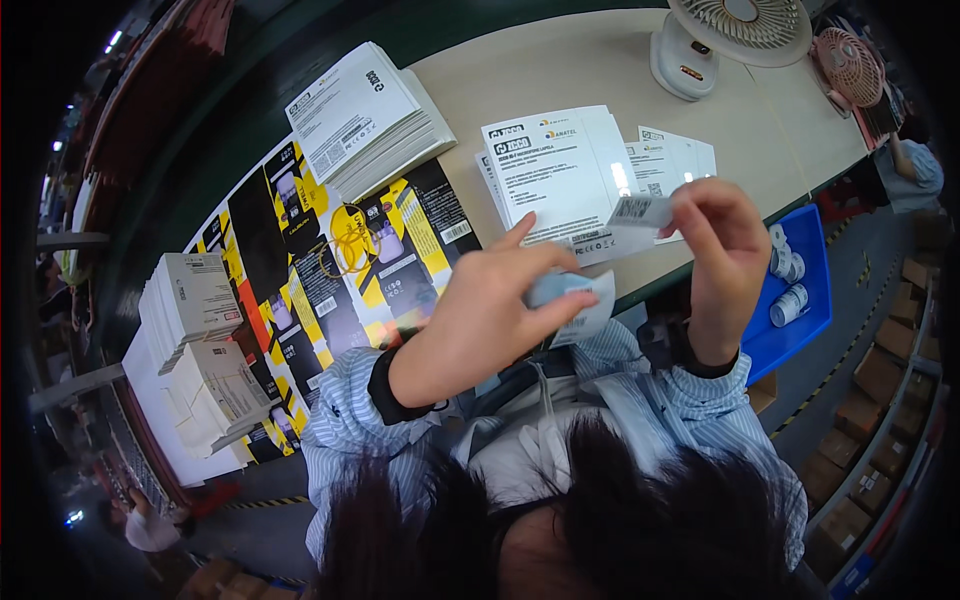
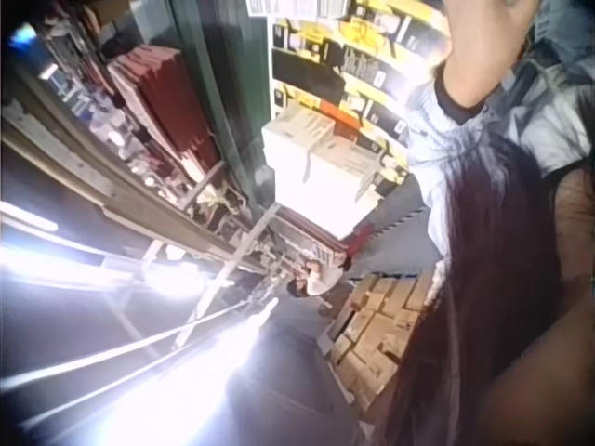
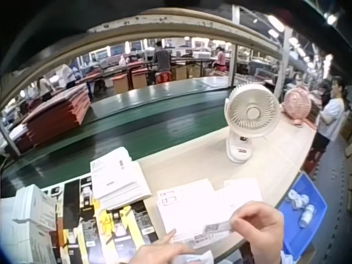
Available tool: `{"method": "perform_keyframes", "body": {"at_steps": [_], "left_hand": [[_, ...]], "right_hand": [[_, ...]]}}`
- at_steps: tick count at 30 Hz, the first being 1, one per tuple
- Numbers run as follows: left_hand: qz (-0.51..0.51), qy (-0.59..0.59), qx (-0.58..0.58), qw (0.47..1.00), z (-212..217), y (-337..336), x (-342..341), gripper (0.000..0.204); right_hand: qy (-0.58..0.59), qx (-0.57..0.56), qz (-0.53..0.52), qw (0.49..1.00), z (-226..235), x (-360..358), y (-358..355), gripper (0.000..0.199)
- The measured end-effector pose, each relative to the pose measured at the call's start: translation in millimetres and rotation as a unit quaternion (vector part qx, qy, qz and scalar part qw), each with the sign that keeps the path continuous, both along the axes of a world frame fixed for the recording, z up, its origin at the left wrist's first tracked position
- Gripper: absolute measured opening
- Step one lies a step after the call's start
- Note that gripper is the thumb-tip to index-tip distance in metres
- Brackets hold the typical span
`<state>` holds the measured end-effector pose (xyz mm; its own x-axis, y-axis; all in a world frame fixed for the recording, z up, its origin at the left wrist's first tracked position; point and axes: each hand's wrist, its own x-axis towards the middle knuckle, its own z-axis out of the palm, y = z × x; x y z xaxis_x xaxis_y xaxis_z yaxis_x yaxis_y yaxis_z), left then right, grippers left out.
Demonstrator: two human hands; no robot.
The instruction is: Applying labels to white product boxes at a workstation.
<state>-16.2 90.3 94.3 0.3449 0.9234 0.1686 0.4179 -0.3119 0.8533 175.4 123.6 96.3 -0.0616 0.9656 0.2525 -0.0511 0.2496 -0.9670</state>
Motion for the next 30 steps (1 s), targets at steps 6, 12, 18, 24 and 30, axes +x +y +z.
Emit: {"method": "perform_keyframes", "body": {"at_steps": [6,12,18,24,30], "left_hand": [[-0.099,0.034,0.042,0.994,-22,0,8,0.016],[-0.124,0.085,0.051,0.987,-30,-3,11,0.019],[-0.129,0.130,0.056,0.981,-32,-5,13,0.020],[-0.132,0.145,0.068,0.978,-36,-7,14,0.018],[-0.125,0.146,0.081,0.978,-37,-8,16,0.017]], "right_hand": [[-0.091,-0.136,0.051,0.985,-21,-10,30,0.009],[-0.148,-0.135,0.056,0.978,-39,-15,41,0.011],[-0.164,-0.126,0.040,0.978,-43,-18,41,0.011],[-0.159,-0.120,0.037,0.979,-42,-19,40,0.012],[-0.185,-0.116,0.021,0.976,-42,-20,39,0.012]]}}
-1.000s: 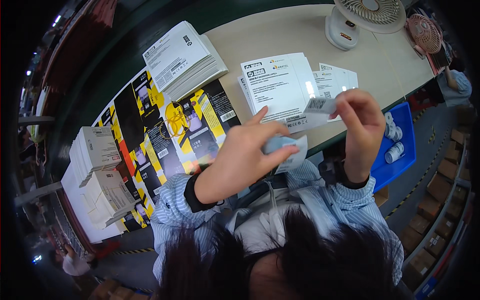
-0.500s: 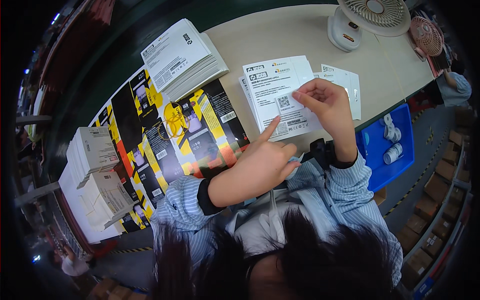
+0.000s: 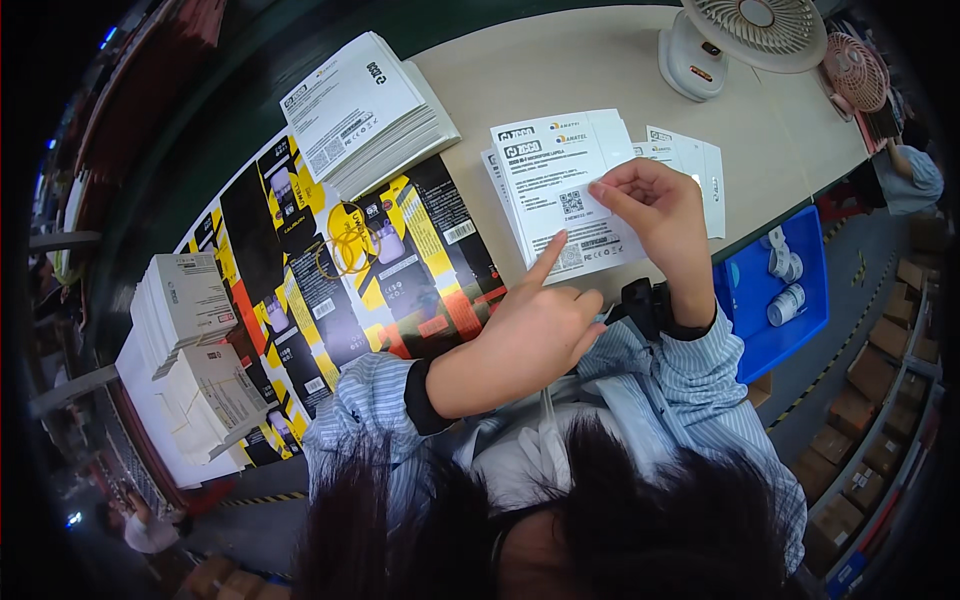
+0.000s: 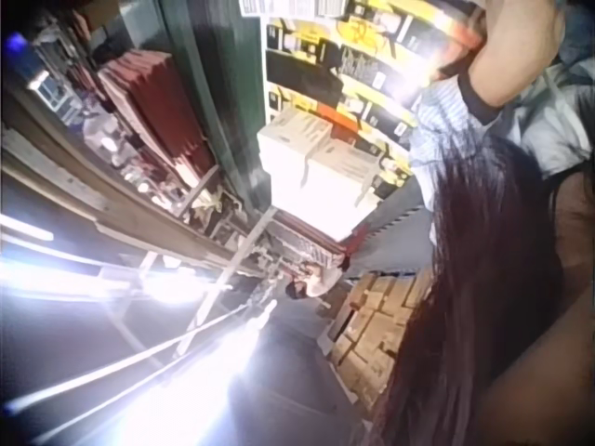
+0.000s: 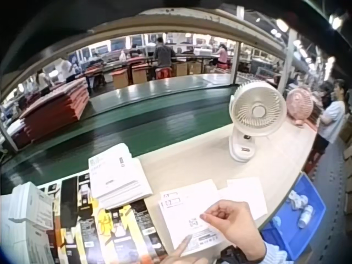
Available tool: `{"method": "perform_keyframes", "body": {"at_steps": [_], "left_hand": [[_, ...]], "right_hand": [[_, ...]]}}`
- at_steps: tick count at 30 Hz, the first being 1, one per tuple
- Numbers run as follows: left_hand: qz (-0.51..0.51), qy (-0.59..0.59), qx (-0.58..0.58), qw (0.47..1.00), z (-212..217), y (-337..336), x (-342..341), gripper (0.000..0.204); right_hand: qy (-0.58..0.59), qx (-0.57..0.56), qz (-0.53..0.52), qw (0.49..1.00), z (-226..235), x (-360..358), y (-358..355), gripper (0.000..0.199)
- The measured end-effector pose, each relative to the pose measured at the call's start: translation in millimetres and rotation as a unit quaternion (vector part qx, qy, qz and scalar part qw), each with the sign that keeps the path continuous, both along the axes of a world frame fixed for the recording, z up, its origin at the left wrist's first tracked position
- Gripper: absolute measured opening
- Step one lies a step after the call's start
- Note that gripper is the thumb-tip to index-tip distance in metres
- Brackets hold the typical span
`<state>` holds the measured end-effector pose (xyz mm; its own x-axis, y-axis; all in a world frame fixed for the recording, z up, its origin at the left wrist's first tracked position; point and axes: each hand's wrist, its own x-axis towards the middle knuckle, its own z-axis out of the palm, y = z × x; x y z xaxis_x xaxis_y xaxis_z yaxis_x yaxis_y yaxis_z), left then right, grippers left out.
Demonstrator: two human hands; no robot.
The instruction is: Applying labels to white product boxes at a workstation.
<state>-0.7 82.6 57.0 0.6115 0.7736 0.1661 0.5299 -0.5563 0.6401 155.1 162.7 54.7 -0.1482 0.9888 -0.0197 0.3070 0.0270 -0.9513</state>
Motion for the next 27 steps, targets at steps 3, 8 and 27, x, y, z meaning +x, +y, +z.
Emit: {"method": "perform_keyframes", "body": {"at_steps": [3,8,27], "left_hand": [[0.003,0.003,-0.002,1.000,1,0,0,0.018],[0.005,0.020,-0.019,1.000,3,-1,0,0.020],[-0.076,-0.052,-0.008,0.996,26,7,-20,0.013]], "right_hand": [[0.000,0.004,0.007,1.000,0,0,0,0.012],[-0.034,0.015,-0.002,0.999,2,-5,-2,0.016],[-0.339,0.291,0.199,0.872,5,25,-21,0.072]]}}
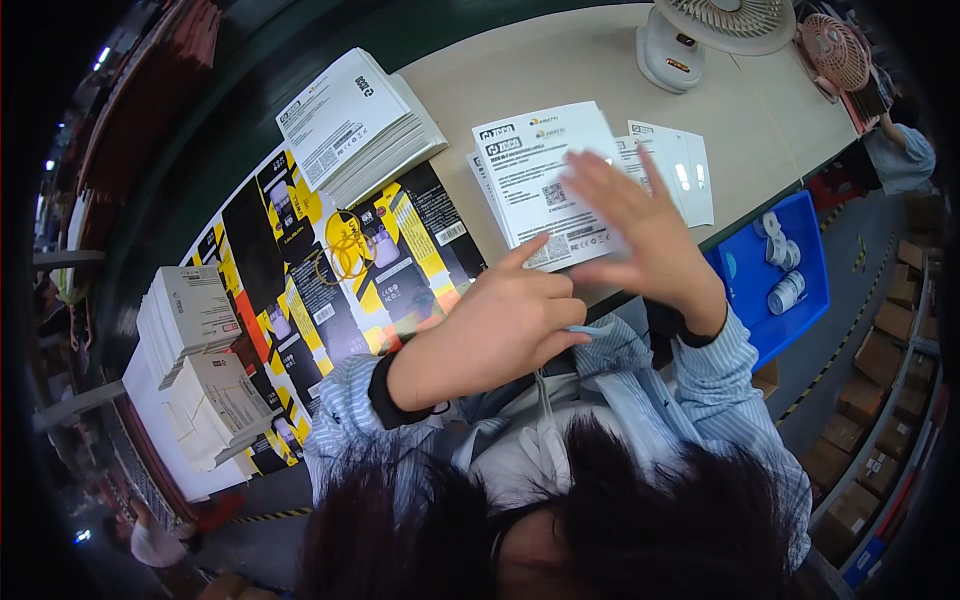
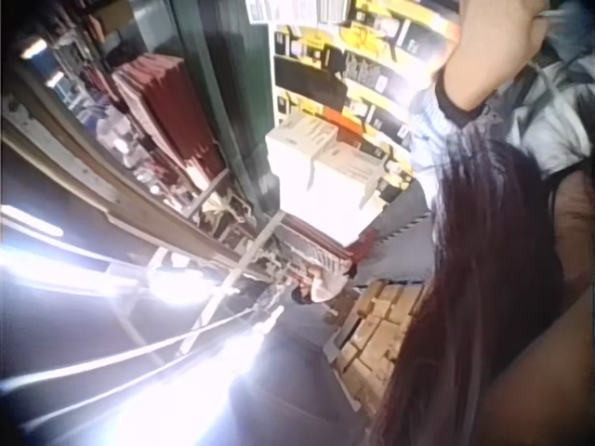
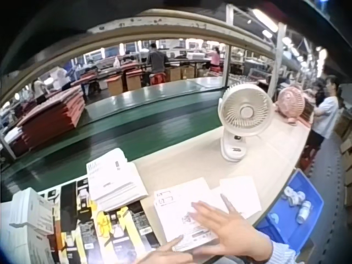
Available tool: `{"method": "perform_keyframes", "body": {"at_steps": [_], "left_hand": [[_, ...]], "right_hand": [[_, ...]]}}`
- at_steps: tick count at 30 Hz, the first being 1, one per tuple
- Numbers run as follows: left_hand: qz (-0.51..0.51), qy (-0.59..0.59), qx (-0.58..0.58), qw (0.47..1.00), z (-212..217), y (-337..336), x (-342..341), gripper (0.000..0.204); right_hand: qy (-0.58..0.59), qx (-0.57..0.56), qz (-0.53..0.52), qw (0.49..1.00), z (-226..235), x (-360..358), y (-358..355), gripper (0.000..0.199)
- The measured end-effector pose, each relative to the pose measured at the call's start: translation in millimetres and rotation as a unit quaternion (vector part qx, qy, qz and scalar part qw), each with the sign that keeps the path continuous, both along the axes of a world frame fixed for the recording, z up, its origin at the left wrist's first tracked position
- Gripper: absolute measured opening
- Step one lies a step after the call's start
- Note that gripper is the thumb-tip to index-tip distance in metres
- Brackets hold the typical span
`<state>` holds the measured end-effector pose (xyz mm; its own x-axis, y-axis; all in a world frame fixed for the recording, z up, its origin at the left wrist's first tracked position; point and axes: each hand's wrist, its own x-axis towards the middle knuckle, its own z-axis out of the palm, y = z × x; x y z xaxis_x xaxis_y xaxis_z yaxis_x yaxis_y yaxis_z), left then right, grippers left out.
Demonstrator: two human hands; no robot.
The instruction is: Applying labels to white product boxes at a workstation.
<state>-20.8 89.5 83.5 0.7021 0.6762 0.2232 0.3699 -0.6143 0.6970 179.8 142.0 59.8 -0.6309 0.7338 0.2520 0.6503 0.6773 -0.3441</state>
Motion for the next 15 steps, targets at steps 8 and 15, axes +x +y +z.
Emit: {"method": "perform_keyframes", "body": {"at_steps": [8,15], "left_hand": [[0.074,-0.114,-0.099,0.986,32,-4,-11,0.013],[0.071,0.020,-0.052,0.996,21,4,-14,0.010]], "right_hand": [[0.048,0.170,0.071,0.982,14,27,-16,0.028],[0.276,0.001,-0.197,0.941,-6,23,-15,0.019]]}}
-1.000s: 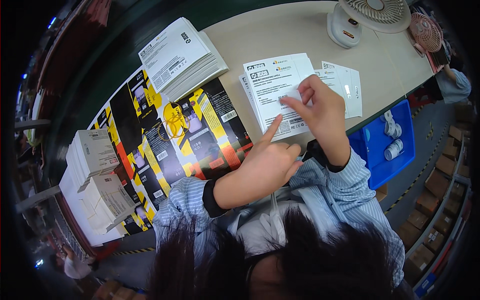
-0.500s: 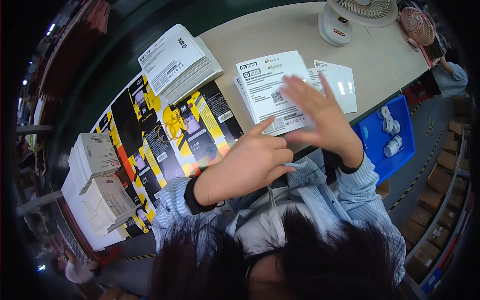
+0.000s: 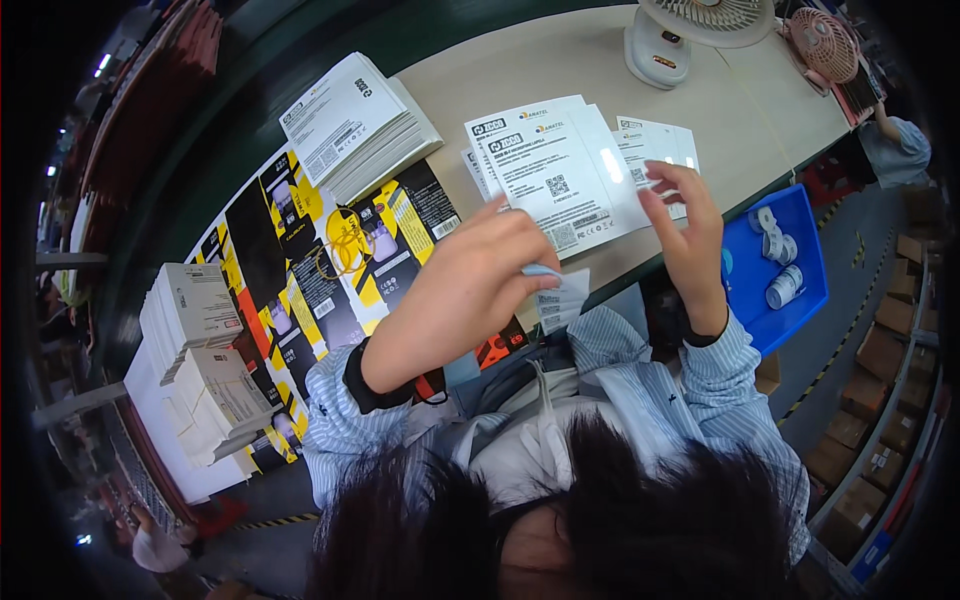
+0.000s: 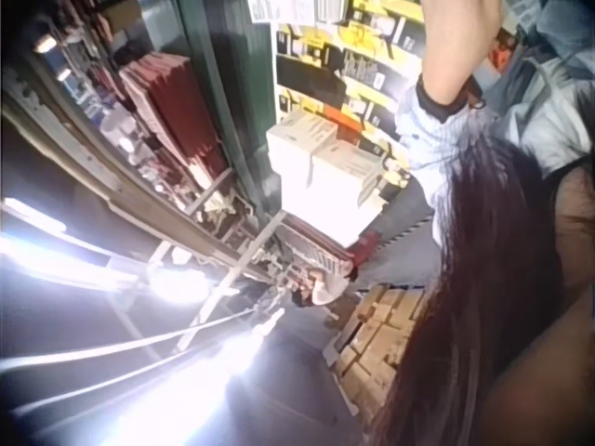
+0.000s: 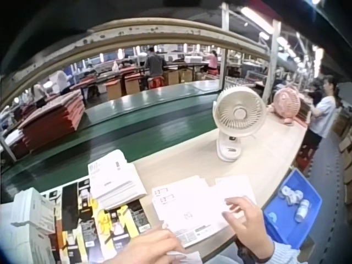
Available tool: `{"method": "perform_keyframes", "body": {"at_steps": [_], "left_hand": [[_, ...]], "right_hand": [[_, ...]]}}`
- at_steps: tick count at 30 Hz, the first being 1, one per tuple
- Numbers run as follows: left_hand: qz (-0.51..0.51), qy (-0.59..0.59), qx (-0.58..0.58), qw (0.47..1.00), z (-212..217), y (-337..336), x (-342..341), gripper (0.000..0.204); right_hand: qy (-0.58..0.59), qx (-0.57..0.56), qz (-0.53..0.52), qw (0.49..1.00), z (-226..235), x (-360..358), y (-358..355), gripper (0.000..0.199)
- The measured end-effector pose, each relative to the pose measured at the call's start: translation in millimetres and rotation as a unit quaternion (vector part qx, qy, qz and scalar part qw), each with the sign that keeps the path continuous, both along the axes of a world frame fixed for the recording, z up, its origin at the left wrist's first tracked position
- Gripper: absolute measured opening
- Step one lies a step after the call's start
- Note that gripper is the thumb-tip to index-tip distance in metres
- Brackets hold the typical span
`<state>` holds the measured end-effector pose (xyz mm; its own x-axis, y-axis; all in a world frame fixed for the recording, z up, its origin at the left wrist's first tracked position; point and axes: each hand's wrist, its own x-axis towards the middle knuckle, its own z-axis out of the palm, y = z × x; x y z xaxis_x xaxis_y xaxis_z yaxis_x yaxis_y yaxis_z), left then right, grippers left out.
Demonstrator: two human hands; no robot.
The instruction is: Applying labels to white product boxes at a workstation.
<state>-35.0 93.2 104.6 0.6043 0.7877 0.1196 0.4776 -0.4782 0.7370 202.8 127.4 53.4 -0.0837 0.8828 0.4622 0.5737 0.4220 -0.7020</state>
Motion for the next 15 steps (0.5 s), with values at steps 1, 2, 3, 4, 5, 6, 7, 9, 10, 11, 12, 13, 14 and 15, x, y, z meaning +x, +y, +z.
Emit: {"method": "perform_keyframes", "body": {"at_steps": [1,2,3,4,5,6,7,9,10,11,12,13,14,15], "left_hand": [[-0.020,0.010,0.039,0.999,-5,0,2,0.010],[-0.042,0.051,0.068,0.995,-10,-1,6,0.010],[-0.060,0.082,0.091,0.991,-16,-4,11,0.011],[-0.086,0.135,0.095,0.983,-22,-6,16,0.011],[-0.090,0.152,0.132,0.975,-27,-8,20,0.012],[-0.092,0.154,0.143,0.973,-32,-9,24,0.012],[-0.093,0.156,0.154,0.971,-35,-10,27,0.012],[-0.093,0.135,0.159,0.974,-36,-10,30,0.012],[-0.091,0.113,0.154,0.977,-35,-9,30,0.012],[-0.092,0.102,0.141,0.980,-32,-8,29,0.012],[-0.082,0.040,0.141,0.986,-29,-6,27,0.011],[-0.075,-0.009,0.133,0.988,-25,-4,25,0.010],[-0.069,-0.049,0.126,0.988,-20,-3,23,0.009],[-0.054,-0.071,0.073,0.993,-16,-3,20,0.008]], "right_hand": [[0.052,-0.093,-0.036,0.994,-3,2,0,0.017],[0.046,-0.134,-0.026,0.990,-5,4,0,0.017],[0.039,-0.181,-0.016,0.983,-7,7,0,0.018],[0.032,-0.240,-0.026,0.970,-8,11,0,0.020],[0.033,-0.252,0.000,0.967,-8,13,-1,0.022],[0.033,-0.277,0.005,0.960,-9,15,-2,0.024],[0.042,-0.296,0.023,0.954,-9,17,-4,0.027],[0.097,-0.321,0.039,0.941,-10,19,-7,0.029],[0.135,-0.330,0.063,0.932,-11,22,-8,0.030],[0.159,-0.307,0.038,0.938,-12,26,-7,0.031],[0.190,-0.284,0.020,0.939,-13,32,-7,0.031],[0.222,-0.261,0.002,0.940,-15,39,-6,0.032],[0.233,-0.241,-0.016,0.942,-17,48,-3,0.033],[0.245,-0.220,-0.035,0.944,-20,59,2,0.034]]}}
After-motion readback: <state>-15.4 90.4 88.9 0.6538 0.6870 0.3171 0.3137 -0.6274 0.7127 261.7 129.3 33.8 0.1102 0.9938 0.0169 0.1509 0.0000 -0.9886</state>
